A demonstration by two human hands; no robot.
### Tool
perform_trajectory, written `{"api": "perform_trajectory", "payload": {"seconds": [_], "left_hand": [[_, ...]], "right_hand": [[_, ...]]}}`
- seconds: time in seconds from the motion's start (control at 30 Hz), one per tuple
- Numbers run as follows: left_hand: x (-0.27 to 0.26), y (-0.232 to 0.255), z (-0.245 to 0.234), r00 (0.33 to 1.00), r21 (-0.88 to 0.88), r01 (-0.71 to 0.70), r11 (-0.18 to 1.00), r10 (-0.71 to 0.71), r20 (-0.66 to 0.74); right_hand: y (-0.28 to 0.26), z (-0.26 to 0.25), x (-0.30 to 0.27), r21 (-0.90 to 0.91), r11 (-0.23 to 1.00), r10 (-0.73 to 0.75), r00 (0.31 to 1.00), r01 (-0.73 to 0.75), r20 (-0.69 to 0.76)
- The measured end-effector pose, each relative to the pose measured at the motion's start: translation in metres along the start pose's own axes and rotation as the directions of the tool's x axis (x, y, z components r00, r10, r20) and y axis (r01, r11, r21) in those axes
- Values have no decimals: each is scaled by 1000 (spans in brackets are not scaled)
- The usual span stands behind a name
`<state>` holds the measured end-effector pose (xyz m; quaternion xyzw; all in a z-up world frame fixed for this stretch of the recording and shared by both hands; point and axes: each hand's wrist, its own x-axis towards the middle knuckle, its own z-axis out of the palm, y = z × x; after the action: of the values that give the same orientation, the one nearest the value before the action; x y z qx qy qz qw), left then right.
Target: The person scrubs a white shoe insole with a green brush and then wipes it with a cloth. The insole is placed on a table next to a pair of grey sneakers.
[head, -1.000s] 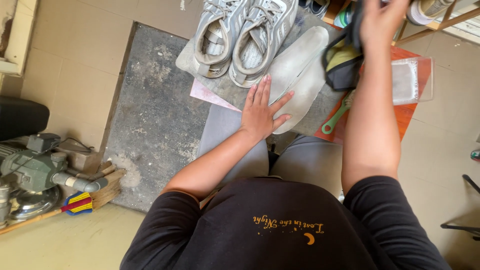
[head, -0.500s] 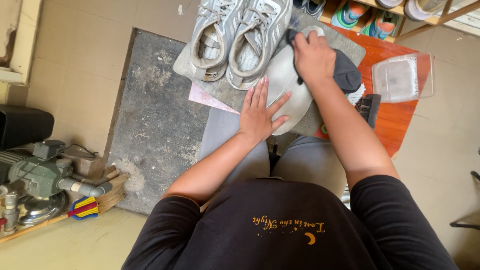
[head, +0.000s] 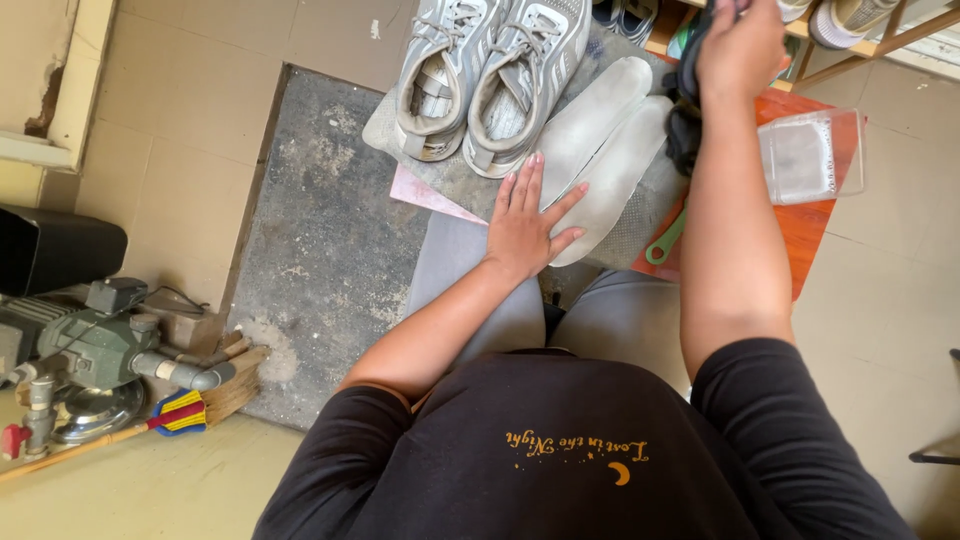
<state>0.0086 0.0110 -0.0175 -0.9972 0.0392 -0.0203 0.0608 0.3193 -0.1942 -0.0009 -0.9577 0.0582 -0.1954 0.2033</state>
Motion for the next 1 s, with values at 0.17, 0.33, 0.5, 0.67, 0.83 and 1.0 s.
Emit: {"api": "perform_trajectory", "payload": {"seconds": [0.17,0.33,0.5,0.67,0.83,1.0], "left_hand": [[-10,-8,-15,988,-111,-55,992,38,-152],[-44,-14,-34,969,-599,76,797,-201,-145],[-64,-18,-33,913,-778,301,552,-403,67],[-58,-18,-28,850,-814,524,250,-216,481],[-50,-19,-38,874,-860,455,231,-304,380],[-33,-33,-83,837,-716,541,441,-207,506]], "right_hand": [[-37,-131,-53,121,976,-162,974,182,-159],[-6,-119,-77,-263,945,-186,980,197,64],[-58,-131,-92,-242,659,-678,701,713,221],[-115,-123,-94,237,655,-465,136,718,875],[-120,-106,-85,229,578,-488,108,783,866],[-115,-92,-79,166,417,-521,85,894,849]]}}
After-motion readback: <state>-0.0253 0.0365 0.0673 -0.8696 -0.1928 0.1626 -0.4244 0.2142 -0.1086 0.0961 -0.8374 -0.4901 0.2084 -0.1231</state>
